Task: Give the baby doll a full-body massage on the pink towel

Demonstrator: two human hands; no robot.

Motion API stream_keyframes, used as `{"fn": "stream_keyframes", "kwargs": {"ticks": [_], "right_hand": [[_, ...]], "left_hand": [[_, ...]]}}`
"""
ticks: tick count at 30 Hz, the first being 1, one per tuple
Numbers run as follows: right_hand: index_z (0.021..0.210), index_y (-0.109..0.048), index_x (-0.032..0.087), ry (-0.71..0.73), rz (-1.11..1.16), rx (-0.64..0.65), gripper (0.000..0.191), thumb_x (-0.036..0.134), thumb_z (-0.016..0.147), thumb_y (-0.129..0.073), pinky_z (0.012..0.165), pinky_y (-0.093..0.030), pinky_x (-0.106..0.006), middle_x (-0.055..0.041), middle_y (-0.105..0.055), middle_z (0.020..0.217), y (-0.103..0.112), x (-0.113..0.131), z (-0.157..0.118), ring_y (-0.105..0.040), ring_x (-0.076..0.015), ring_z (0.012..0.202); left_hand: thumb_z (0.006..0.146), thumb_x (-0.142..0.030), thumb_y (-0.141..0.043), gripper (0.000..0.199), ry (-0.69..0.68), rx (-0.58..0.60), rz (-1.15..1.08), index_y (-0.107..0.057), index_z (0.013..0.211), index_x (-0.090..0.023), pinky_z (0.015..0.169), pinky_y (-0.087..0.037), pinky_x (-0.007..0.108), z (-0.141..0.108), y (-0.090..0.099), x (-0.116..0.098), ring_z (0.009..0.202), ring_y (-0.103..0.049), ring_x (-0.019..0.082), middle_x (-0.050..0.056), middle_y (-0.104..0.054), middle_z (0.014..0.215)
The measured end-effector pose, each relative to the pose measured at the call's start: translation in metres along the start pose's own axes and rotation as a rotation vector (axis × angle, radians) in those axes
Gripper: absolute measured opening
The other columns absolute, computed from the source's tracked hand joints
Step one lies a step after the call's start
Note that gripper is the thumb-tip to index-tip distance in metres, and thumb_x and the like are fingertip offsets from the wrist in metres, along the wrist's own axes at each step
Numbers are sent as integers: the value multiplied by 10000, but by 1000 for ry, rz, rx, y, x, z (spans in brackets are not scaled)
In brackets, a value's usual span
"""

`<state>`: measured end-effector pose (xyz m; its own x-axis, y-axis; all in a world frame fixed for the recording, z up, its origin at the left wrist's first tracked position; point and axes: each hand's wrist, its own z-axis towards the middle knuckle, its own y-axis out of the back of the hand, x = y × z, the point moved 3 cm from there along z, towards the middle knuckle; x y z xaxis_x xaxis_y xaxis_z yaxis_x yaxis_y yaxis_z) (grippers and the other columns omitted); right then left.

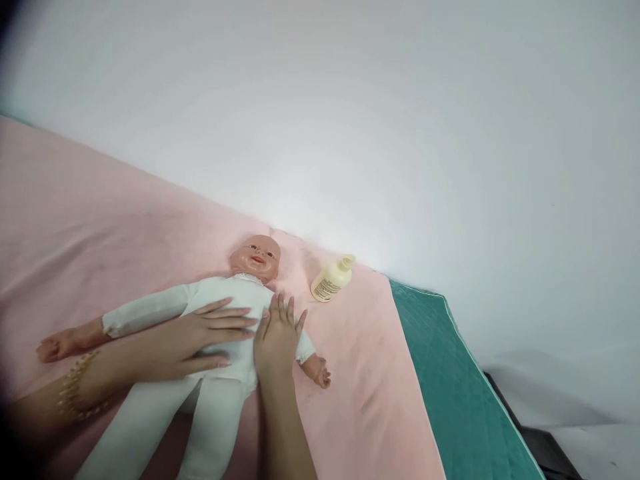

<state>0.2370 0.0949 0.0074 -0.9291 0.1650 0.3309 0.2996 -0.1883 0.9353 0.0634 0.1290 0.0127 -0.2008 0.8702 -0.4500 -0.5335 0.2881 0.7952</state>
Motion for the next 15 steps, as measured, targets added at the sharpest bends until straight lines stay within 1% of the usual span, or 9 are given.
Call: {"fn": "stream_keyframes", "kwargs": {"ticks": [3, 6, 8, 11, 13, 15], "right_hand": [[1484, -386, 89, 9, 12, -16, 503, 251, 1028, -245, 1204, -50, -603, -103, -398, 1525, 1, 0, -1, -219, -280, 1495], [1482, -388, 81, 16, 24, -20, 511, 265, 1027, -246, 1205, -38, -603, -102, -395, 1527, 0, 0, -2, -218, -288, 1495], [1484, -389, 84, 21, 35, -24, 515, 274, 1027, -246, 1205, -36, -602, -97, -394, 1529, 0, -1, -2, -225, -292, 1493], [1481, -402, 103, 25, 48, -39, 511, 281, 1027, -250, 1202, -59, -606, -96, -407, 1522, -2, -2, -3, -250, -291, 1485], [1479, -409, 111, 22, 54, -47, 508, 279, 1026, -254, 1201, -72, -606, -101, -418, 1516, -2, -3, -3, -268, -287, 1480], [1478, -413, 114, 18, 60, -50, 505, 276, 1024, -263, 1203, -77, -598, -105, -426, 1512, -3, -3, -3, -284, -281, 1474]], "left_hand": [[1000, -458, -444, 501, 89, -11, 94, -430, 1477, -306, 1227, -119, 418, 1, -4, 12, 1446, -336, 193, -8, -448, 1520], [1016, -457, -381, 503, 193, -60, 198, -399, 1496, -306, 1210, -149, 477, 0, -7, 22, 1473, -275, 229, -1, -382, 1558], [1022, -460, -343, 503, 255, -86, 243, -392, 1500, -310, 1195, -188, 493, -1, -9, 28, 1468, -287, 240, 2, -353, 1572], [1018, -461, -300, 537, 383, -145, 309, -404, 1502, -253, 1180, -213, 520, -3, -11, 36, 1430, -361, 269, 40, -398, 1548], [1003, -472, -300, 576, 473, -187, 363, -435, 1486, -189, 1177, -202, 540, -5, -10, 41, 1408, -392, 304, 75, -450, 1513], [985, -494, -316, 611, 538, -219, 416, -456, 1471, -151, 1179, -173, 561, -7, -8, 44, 1399, -397, 334, 98, -473, 1495]]}}
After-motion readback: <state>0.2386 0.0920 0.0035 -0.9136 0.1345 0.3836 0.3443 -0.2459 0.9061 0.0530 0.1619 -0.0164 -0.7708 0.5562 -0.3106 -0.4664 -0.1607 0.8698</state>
